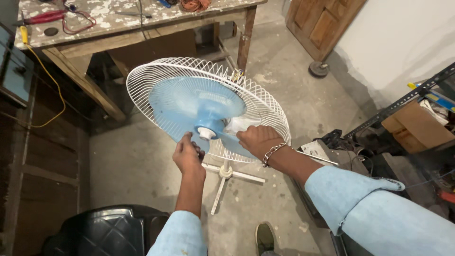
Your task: The person disassembles a standing fan by removing the front grille, fan blades, and rear grille using a screwdriver. They then proceed to remove the motor housing from the fan stand.
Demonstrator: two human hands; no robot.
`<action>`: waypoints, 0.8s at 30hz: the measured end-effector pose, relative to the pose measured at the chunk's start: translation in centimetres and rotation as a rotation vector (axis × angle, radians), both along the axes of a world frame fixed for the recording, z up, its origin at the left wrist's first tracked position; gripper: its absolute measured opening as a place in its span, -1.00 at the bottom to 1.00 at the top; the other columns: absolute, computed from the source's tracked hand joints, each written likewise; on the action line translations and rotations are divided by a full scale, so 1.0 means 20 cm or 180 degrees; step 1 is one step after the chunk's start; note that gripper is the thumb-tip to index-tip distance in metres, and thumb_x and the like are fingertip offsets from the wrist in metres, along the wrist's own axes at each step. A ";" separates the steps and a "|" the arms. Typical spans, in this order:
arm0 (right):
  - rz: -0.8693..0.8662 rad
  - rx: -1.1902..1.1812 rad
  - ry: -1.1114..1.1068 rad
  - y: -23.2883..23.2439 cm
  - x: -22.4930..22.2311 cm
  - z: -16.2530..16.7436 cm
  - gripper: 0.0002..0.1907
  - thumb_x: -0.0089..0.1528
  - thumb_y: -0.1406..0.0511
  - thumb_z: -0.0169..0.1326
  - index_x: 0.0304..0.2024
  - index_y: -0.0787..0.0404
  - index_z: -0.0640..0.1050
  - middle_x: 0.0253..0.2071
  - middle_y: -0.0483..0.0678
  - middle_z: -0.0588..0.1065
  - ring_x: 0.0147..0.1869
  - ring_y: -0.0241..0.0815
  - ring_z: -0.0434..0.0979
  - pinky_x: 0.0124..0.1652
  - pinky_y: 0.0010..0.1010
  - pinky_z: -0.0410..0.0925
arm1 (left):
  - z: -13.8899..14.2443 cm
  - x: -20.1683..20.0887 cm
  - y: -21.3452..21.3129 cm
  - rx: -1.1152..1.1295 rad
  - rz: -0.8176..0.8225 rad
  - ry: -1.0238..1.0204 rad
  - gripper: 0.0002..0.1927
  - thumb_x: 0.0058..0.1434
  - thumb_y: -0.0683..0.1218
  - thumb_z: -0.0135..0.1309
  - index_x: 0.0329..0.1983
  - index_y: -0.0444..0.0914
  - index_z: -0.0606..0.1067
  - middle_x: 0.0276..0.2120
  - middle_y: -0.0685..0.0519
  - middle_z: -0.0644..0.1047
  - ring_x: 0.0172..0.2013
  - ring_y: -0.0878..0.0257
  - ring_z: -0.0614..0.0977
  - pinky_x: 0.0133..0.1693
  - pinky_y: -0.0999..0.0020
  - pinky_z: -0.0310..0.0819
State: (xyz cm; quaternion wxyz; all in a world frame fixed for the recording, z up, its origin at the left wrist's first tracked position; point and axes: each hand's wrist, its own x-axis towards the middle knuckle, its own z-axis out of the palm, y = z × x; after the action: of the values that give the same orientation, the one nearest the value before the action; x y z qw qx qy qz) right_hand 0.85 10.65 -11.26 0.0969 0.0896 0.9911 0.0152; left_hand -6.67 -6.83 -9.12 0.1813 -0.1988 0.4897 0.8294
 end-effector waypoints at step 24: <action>0.0026 0.0003 0.0172 0.01 -0.01 -0.06 -0.80 0.26 0.15 0.07 -0.26 0.12 0.57 -0.41 0.11 0.57 -0.30 0.16 0.64 -0.35 -0.03 0.49 | -0.06 0.02 0.04 0.0134 0.0543 0.0017 -0.60 0.30 0.12 0.19 -0.14 -0.33 0.50 -0.46 0.10 0.36 -0.52 0.35 0.35 -0.49 0.39 0.29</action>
State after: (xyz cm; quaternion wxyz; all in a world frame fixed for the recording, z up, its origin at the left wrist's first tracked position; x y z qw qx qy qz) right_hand 0.69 10.78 -12.39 0.0700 0.0860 0.9937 0.0136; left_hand -6.36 -5.99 -10.23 0.1128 -0.2337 0.4540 0.8524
